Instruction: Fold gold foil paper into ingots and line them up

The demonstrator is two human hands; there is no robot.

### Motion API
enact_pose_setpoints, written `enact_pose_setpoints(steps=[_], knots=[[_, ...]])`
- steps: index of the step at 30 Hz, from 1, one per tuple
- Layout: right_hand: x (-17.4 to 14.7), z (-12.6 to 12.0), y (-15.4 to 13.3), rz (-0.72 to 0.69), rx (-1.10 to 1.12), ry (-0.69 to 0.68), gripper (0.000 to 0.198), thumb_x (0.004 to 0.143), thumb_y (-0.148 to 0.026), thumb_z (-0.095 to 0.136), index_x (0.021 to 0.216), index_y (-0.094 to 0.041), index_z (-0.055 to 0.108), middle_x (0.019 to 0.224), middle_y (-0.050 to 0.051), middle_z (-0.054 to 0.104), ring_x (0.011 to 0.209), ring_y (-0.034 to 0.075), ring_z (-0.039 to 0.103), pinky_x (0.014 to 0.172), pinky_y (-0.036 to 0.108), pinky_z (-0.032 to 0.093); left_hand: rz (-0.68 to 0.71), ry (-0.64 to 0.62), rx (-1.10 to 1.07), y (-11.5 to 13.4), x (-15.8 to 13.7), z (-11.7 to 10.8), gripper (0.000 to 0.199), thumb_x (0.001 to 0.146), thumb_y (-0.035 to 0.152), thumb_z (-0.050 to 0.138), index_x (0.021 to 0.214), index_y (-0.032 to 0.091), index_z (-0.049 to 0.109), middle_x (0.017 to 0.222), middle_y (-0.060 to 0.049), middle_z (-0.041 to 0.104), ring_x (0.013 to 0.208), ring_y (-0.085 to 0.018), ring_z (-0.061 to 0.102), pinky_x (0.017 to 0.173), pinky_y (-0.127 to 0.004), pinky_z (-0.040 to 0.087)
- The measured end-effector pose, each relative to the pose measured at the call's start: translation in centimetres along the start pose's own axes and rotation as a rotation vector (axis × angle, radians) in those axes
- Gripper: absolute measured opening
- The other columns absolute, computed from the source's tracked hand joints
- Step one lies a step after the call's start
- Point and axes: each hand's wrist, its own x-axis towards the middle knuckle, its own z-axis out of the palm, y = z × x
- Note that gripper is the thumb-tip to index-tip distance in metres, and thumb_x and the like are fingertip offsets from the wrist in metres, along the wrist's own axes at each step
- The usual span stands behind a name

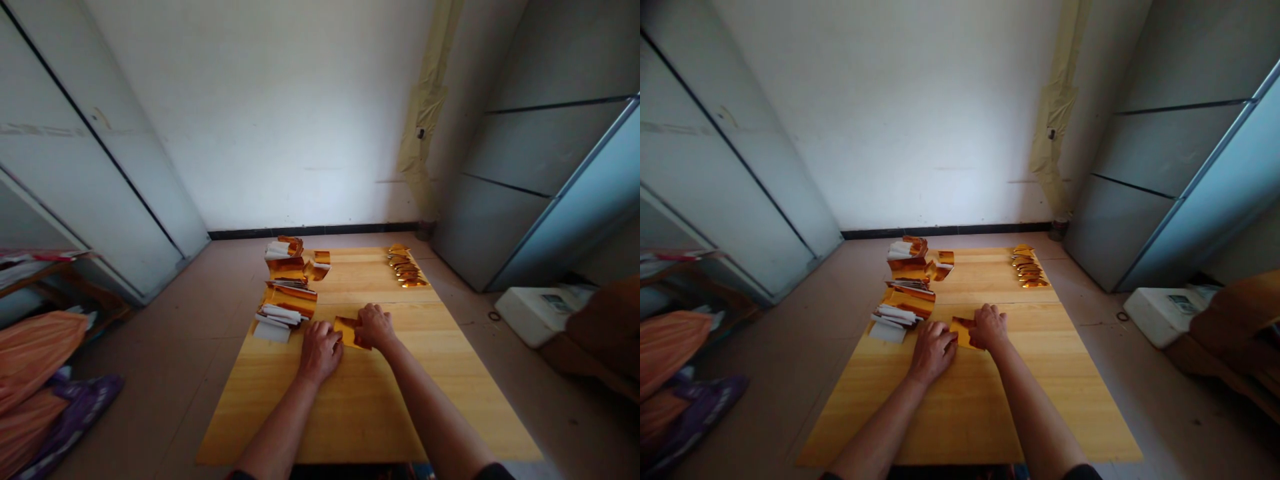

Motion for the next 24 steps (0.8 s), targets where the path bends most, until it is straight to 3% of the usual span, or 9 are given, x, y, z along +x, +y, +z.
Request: enact_pose_setpoints(steps=[5, 8, 12, 14, 18, 24], knots=[[0.1, 0.5, -0.1, -0.023, 0.103, 0.034, 0.008, 0.069, -0.017, 0.056, 0.075, -0.019, 0.061, 0.084, 0.007, 0.064, 0.083, 0.020, 0.055, 0.069, 0.029, 0.036, 0.000, 0.027, -0.057, -0.2, 0.0, 0.4, 0.016, 0.080, 0.023, 0.054, 0.086, 0.022, 0.068, 0.089, -0.006, 0.057, 0.091, -0.021, 0.051, 0.082, -0.035, 0.040], [0.3, 1.4, 0.5, -0.070, 0.382, 0.044, 0.006, 0.069, -0.019, 0.057, 0.074, -0.020, 0.057, 0.069, 0.000, 0.060, 0.067, 0.014, 0.053, 0.063, 0.024, 0.036, -0.021, 0.112, -0.212, -0.7, 0.1, 1.1, 0.018, 0.079, 0.020, 0.053, 0.092, 0.021, 0.065, 0.102, -0.007, 0.059, 0.099, -0.021, 0.053, 0.089, -0.036, 0.042], [0.1, 2.5, 1.5, -0.138, 0.866, 0.003, 0.022, 0.061, -0.020, 0.058, 0.083, -0.020, 0.053, 0.070, -0.004, 0.057, 0.064, 0.012, 0.053, 0.058, 0.022, 0.038, -0.294, 0.266, -0.568, -1.2, 0.6, 2.1, 0.035, 0.078, 0.025, 0.053, 0.112, 0.017, 0.055, 0.104, -0.009, 0.062, 0.095, -0.019, 0.059, 0.085, -0.035, 0.047], [-0.2, 2.8, 1.9, -0.126, 1.019, -0.031, 0.032, 0.058, -0.021, 0.058, 0.090, -0.020, 0.052, 0.073, -0.004, 0.057, 0.063, 0.012, 0.052, 0.057, 0.022, 0.039, -0.401, 0.257, -0.739, -1.3, 1.0, 2.3, 0.039, 0.077, 0.029, 0.054, 0.114, 0.016, 0.054, 0.098, -0.008, 0.065, 0.086, -0.018, 0.062, 0.079, -0.032, 0.050], [-0.7, 3.1, 2.3, -0.122, 1.102, -0.049, 0.031, 0.057, -0.023, 0.060, 0.087, -0.020, 0.053, 0.074, -0.003, 0.058, 0.064, 0.012, 0.053, 0.057, 0.023, 0.041, -0.420, 0.090, -0.854, -1.0, 1.9, 2.2, 0.027, 0.077, 0.036, 0.052, 0.083, 0.014, 0.066, 0.076, -0.006, 0.067, 0.072, -0.016, 0.061, 0.067, -0.026, 0.048], [-0.8, 3.9, 2.3, -0.134, 1.209, 0.007, 0.026, 0.063, -0.035, 0.064, 0.083, -0.020, 0.055, 0.073, -0.003, 0.057, 0.065, 0.012, 0.053, 0.060, 0.023, 0.042, -0.500, 0.098, -0.868, -0.6, 2.2, 1.9, 0.030, 0.071, 0.043, 0.055, 0.067, 0.014, 0.064, 0.058, 0.001, 0.058, 0.057, -0.012, 0.052, 0.053, -0.021, 0.037]])
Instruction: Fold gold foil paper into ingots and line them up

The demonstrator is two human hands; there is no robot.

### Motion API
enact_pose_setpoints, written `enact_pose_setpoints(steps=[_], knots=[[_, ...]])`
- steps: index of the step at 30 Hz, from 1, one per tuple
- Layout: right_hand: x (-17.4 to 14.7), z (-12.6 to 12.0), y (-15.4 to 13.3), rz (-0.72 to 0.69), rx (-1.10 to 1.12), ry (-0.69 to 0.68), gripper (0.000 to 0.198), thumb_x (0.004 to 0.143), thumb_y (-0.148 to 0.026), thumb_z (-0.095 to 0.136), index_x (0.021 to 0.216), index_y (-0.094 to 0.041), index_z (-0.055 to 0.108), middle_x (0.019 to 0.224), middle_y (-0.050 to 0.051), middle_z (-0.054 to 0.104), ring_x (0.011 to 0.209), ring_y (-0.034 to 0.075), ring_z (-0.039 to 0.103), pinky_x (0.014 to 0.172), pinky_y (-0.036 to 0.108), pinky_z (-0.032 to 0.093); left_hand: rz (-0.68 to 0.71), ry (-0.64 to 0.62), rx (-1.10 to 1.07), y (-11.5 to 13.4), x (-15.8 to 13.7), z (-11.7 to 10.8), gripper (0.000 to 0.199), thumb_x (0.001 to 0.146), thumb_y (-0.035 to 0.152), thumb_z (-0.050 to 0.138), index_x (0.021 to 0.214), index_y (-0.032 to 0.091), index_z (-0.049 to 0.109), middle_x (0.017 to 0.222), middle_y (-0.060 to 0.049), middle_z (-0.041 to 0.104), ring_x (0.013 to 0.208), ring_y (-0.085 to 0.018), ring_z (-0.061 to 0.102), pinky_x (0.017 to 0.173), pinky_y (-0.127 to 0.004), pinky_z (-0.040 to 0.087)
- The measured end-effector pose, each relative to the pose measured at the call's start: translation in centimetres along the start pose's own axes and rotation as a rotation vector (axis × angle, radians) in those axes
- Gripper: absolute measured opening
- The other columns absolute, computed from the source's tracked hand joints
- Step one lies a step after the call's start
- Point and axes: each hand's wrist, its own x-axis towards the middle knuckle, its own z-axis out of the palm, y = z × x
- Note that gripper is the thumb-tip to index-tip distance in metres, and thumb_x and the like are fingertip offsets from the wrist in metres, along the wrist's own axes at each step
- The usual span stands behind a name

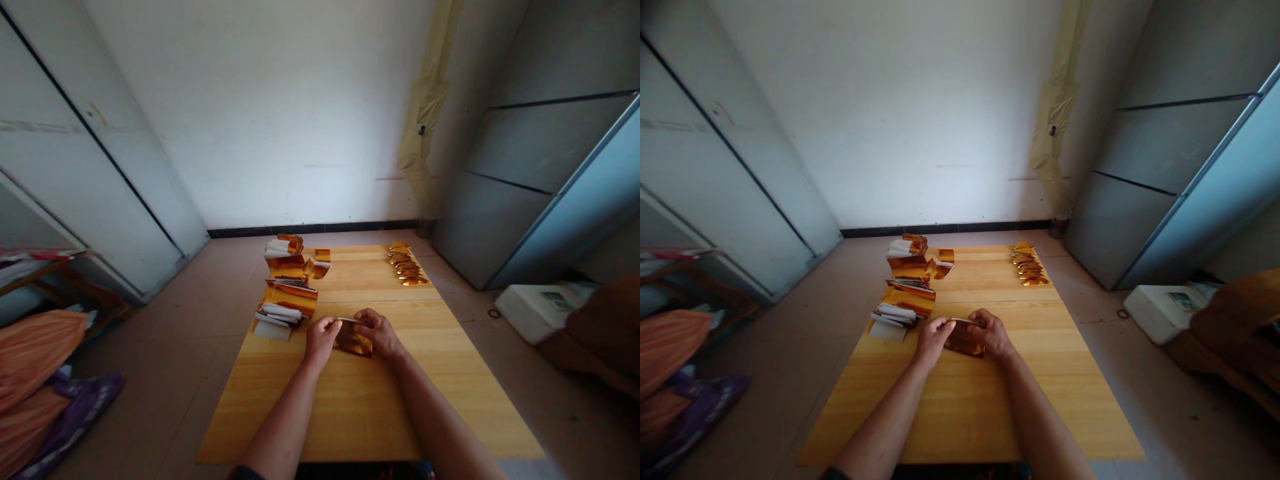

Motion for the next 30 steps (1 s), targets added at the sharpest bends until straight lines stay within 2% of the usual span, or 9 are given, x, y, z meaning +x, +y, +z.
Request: enact_pose_setpoints(steps=[4, 12, 22, 28, 30], knots=[[0.1, 0.2, 0.4, 0.024, 0.005, 0.034, 0.027, 0.063, -0.039, 0.066, 0.079, -0.020, 0.056, 0.070, -0.002, 0.056, 0.062, 0.011, 0.050, 0.056, 0.022, 0.039, -0.010, 0.013, -0.030, 0.0, -0.1, 0.1, 0.030, 0.069, 0.044, 0.057, 0.061, 0.015, 0.061, 0.052, 0.002, 0.052, 0.053, -0.011, 0.047, 0.050, -0.020, 0.034], [0.0, 0.1, 0.3, 0.074, 0.039, 0.022, 0.028, 0.060, -0.037, 0.069, 0.080, -0.019, 0.058, 0.067, -0.003, 0.057, 0.056, 0.010, 0.048, 0.051, 0.021, 0.037, -0.026, 0.054, -0.006, 0.0, -0.3, 0.4, 0.030, 0.068, 0.044, 0.058, 0.062, 0.015, 0.063, 0.053, 0.002, 0.052, 0.053, -0.010, 0.046, 0.050, -0.020, 0.033], [-0.2, 0.1, 0.1, 0.118, 0.060, 0.006, 0.029, 0.060, -0.037, 0.068, 0.082, -0.019, 0.059, 0.068, -0.003, 0.057, 0.050, 0.008, 0.044, 0.043, 0.019, 0.037, -0.040, 0.085, 0.013, 1.2, -0.7, 0.1, 0.031, 0.067, 0.046, 0.059, 0.058, 0.016, 0.060, 0.051, 0.003, 0.049, 0.052, -0.010, 0.044, 0.050, -0.020, 0.032], [0.0, 0.1, 0.0, 0.086, 0.027, -0.006, 0.027, 0.061, -0.036, 0.067, 0.079, -0.018, 0.059, 0.069, -0.002, 0.059, 0.055, 0.009, 0.049, 0.049, 0.019, 0.039, -0.022, 0.076, -0.019, 0.9, -0.6, 0.3, 0.029, 0.066, 0.043, 0.059, 0.055, 0.016, 0.056, 0.049, 0.004, 0.045, 0.050, -0.009, 0.041, 0.049, -0.020, 0.031], [0.3, 0.1, -0.4, 0.081, -0.004, -0.045, 0.030, 0.062, -0.036, 0.067, 0.084, -0.018, 0.060, 0.071, -0.002, 0.061, 0.055, 0.009, 0.049, 0.049, 0.020, 0.039, -0.015, 0.062, -0.029, 0.6, -0.5, 0.4, 0.028, 0.067, 0.042, 0.058, 0.055, 0.016, 0.055, 0.049, 0.004, 0.044, 0.051, -0.009, 0.041, 0.049, -0.020, 0.031]])
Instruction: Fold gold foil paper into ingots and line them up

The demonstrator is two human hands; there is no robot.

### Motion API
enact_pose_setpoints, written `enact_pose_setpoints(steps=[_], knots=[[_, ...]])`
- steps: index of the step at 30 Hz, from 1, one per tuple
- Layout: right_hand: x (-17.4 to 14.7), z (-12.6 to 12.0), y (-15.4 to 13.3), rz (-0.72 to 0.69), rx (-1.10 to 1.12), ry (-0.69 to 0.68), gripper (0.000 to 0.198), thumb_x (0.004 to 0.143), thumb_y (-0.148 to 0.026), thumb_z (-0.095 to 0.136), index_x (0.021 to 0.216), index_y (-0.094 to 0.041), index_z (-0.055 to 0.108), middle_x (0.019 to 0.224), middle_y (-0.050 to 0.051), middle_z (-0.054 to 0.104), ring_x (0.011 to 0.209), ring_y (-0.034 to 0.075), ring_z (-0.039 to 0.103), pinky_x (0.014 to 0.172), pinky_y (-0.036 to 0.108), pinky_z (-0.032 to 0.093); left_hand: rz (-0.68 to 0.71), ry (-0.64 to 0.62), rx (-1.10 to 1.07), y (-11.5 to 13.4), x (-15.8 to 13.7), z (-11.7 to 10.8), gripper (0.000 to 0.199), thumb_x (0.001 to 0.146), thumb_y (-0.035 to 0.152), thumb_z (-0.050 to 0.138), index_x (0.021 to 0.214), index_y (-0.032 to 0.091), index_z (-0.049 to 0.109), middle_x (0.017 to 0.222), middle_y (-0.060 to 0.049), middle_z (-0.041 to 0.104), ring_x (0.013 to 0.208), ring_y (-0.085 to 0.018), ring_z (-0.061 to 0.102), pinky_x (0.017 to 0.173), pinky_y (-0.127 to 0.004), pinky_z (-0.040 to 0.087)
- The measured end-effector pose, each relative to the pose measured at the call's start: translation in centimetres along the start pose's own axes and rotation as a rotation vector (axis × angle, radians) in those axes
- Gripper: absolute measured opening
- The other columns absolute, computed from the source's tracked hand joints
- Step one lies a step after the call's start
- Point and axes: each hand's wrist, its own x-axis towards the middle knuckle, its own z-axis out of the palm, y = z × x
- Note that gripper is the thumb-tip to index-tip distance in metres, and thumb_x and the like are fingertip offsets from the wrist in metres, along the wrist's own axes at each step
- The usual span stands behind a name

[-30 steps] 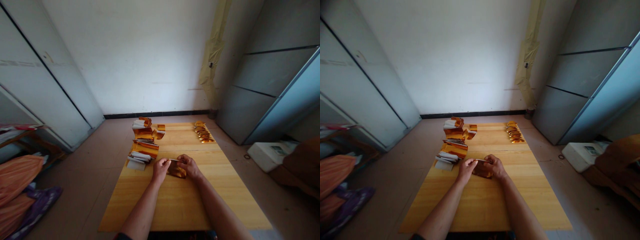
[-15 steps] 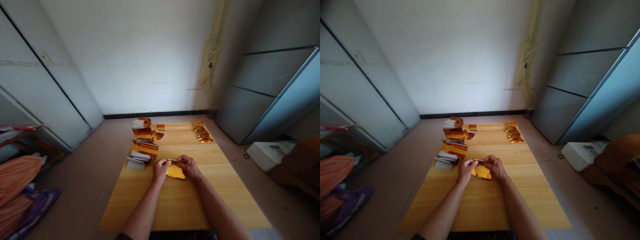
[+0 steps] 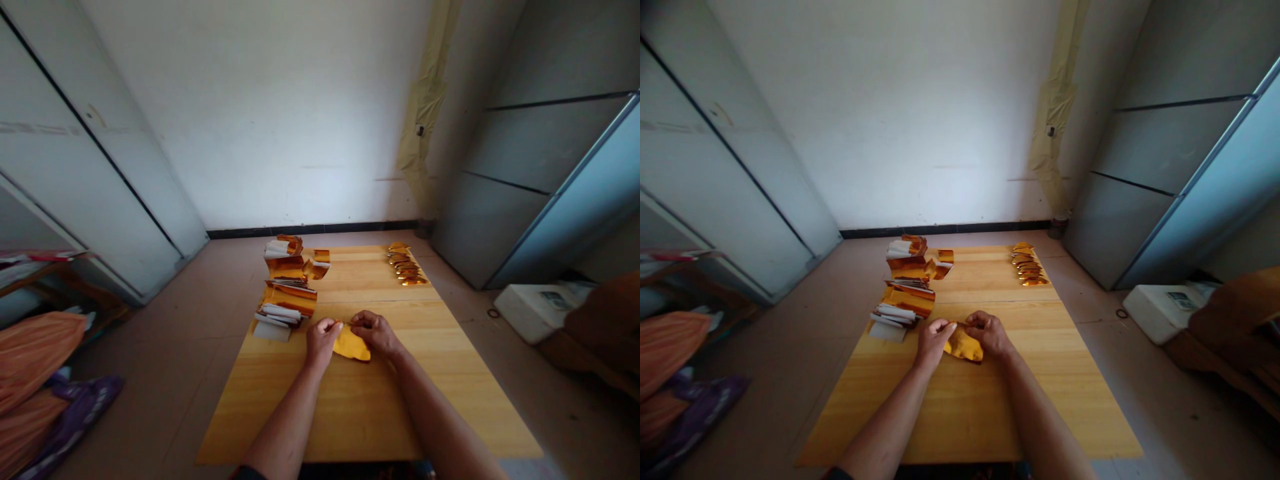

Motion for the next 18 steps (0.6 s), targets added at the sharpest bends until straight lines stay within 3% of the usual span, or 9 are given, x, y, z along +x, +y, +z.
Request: enact_pose_setpoints(steps=[3, 6, 8, 18], knots=[[0.6, 0.2, -1.0, -0.015, -0.085, -0.081, 0.031, 0.063, -0.033, 0.065, 0.091, -0.018, 0.062, 0.073, -0.001, 0.062, 0.055, 0.009, 0.050, 0.050, 0.020, 0.038, 0.013, -0.019, 0.011, -0.4, 0.0, 0.1, 0.028, 0.067, 0.041, 0.058, 0.054, 0.016, 0.054, 0.050, 0.004, 0.043, 0.051, -0.009, 0.040, 0.049, -0.020, 0.030], [1.1, 0.5, -1.6, -0.033, -0.191, -0.125, 0.017, 0.066, -0.033, 0.062, 0.073, -0.018, 0.062, 0.062, -0.003, 0.058, 0.054, 0.009, 0.048, 0.050, 0.021, 0.036, 0.008, -0.027, 0.014, -0.4, 0.0, 0.1, 0.029, 0.067, 0.041, 0.058, 0.054, 0.016, 0.054, 0.050, 0.004, 0.042, 0.052, -0.009, 0.039, 0.050, -0.020, 0.030], [1.1, 0.6, -1.6, -0.043, -0.185, -0.119, 0.018, 0.067, -0.035, 0.062, 0.067, -0.018, 0.061, 0.057, -0.003, 0.054, 0.054, 0.009, 0.046, 0.051, 0.021, 0.036, -0.005, -0.046, 0.008, -0.3, 0.0, 0.0, 0.028, 0.067, 0.041, 0.058, 0.055, 0.015, 0.055, 0.050, 0.005, 0.042, 0.052, -0.009, 0.039, 0.049, -0.020, 0.030], [0.0, -0.2, 0.2, 0.026, 0.251, 0.001, 0.037, 0.063, -0.051, 0.070, 0.071, -0.019, 0.055, 0.059, -0.005, 0.052, 0.052, 0.009, 0.044, 0.051, 0.022, 0.036, 0.011, -0.272, 0.034, 0.1, -0.1, -1.7, 0.027, 0.068, 0.041, 0.060, 0.064, 0.014, 0.061, 0.058, 0.002, 0.051, 0.059, -0.011, 0.045, 0.055, -0.021, 0.033]])
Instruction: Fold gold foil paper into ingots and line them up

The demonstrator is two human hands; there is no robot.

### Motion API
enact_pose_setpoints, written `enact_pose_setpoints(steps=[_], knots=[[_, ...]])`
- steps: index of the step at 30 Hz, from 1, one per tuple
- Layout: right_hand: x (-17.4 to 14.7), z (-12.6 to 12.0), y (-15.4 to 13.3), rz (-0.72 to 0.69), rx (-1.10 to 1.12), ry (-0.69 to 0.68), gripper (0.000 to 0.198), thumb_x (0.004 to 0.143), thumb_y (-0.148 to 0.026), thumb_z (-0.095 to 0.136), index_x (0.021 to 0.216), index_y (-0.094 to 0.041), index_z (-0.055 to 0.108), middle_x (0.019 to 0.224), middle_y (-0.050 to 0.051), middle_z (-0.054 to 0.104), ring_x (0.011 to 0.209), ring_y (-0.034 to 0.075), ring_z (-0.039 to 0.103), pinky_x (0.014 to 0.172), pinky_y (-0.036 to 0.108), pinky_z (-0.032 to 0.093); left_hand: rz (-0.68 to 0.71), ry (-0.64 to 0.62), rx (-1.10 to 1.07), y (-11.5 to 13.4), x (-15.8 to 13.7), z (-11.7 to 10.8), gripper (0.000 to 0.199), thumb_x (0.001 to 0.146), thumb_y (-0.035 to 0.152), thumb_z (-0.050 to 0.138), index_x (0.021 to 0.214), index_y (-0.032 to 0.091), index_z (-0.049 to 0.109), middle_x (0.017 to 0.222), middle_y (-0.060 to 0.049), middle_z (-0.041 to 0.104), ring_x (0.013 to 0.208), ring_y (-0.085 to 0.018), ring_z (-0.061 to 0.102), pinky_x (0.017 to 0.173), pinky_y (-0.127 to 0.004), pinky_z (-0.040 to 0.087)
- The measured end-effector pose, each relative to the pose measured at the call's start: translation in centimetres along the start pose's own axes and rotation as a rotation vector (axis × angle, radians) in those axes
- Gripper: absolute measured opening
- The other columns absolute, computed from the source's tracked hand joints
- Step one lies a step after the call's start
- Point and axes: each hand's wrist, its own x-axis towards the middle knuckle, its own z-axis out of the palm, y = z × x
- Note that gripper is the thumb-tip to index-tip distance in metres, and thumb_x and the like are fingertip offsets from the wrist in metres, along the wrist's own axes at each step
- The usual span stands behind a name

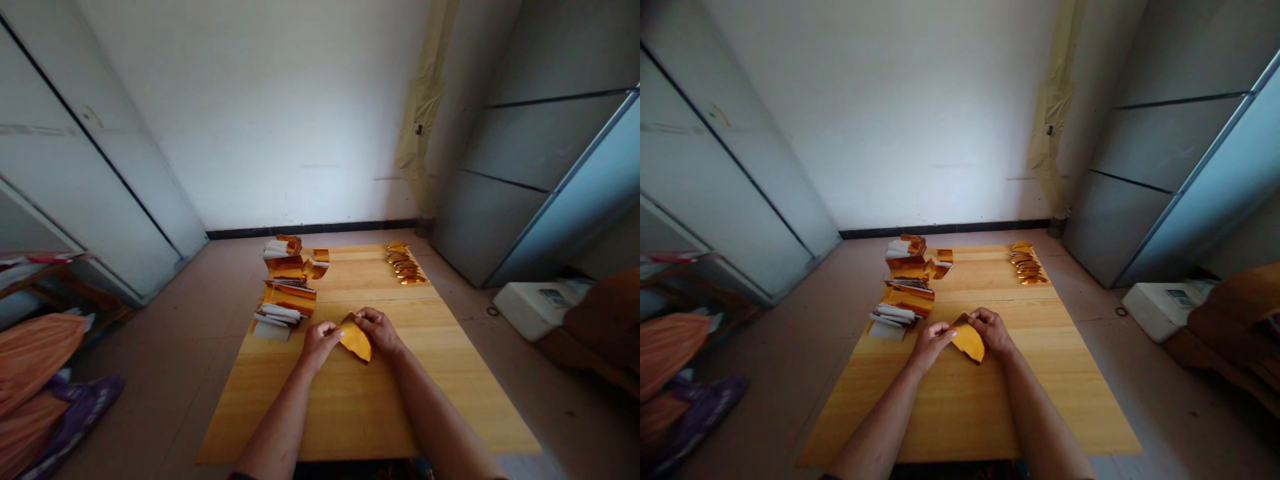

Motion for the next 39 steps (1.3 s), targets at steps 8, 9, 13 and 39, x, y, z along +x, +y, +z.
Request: enact_pose_setpoints(steps=[8, 9, 13, 39], knots=[[-0.19, -0.04, -0.06, -0.018, 0.063, 0.042, 0.034, 0.061, -0.047, 0.074, 0.069, -0.019, 0.057, 0.058, -0.006, 0.053, 0.052, 0.009, 0.044, 0.052, 0.023, 0.035, -0.027, 0.033, -0.017, -0.29, 0.05, 0.07, 0.030, 0.067, 0.043, 0.061, 0.059, 0.014, 0.059, 0.055, 0.003, 0.050, 0.056, -0.010, 0.043, 0.054, -0.021, 0.032], [-0.24, -0.06, -0.10, -0.016, 0.067, 0.045, 0.033, 0.061, -0.047, 0.074, 0.069, -0.019, 0.057, 0.058, -0.006, 0.053, 0.052, 0.009, 0.045, 0.052, 0.023, 0.035, -0.027, 0.031, -0.016, -0.37, 0.10, 0.07, 0.030, 0.067, 0.043, 0.061, 0.058, 0.014, 0.058, 0.054, 0.003, 0.050, 0.055, -0.010, 0.043, 0.053, -0.021, 0.032], [-0.41, 0.01, -0.35, -0.014, 0.078, 0.054, 0.033, 0.061, -0.047, 0.074, 0.069, -0.019, 0.058, 0.057, -0.006, 0.053, 0.050, 0.009, 0.044, 0.051, 0.023, 0.035, -0.026, 0.017, -0.005, -0.37, 0.18, 0.00, 0.032, 0.067, 0.044, 0.059, 0.054, 0.015, 0.055, 0.052, 0.003, 0.050, 0.053, -0.010, 0.043, 0.053, -0.021, 0.031], [-0.50, 0.44, -0.82, -0.014, 0.193, 0.130, 0.034, 0.058, -0.047, 0.076, 0.068, -0.020, 0.057, 0.057, -0.004, 0.056, 0.050, 0.011, 0.048, 0.051, 0.024, 0.038, -0.026, -0.032, -0.022, -0.23, 0.11, 0.45, 0.032, 0.069, 0.045, 0.056, 0.059, 0.015, 0.055, 0.054, 0.002, 0.052, 0.054, -0.010, 0.043, 0.053, -0.021, 0.031]])
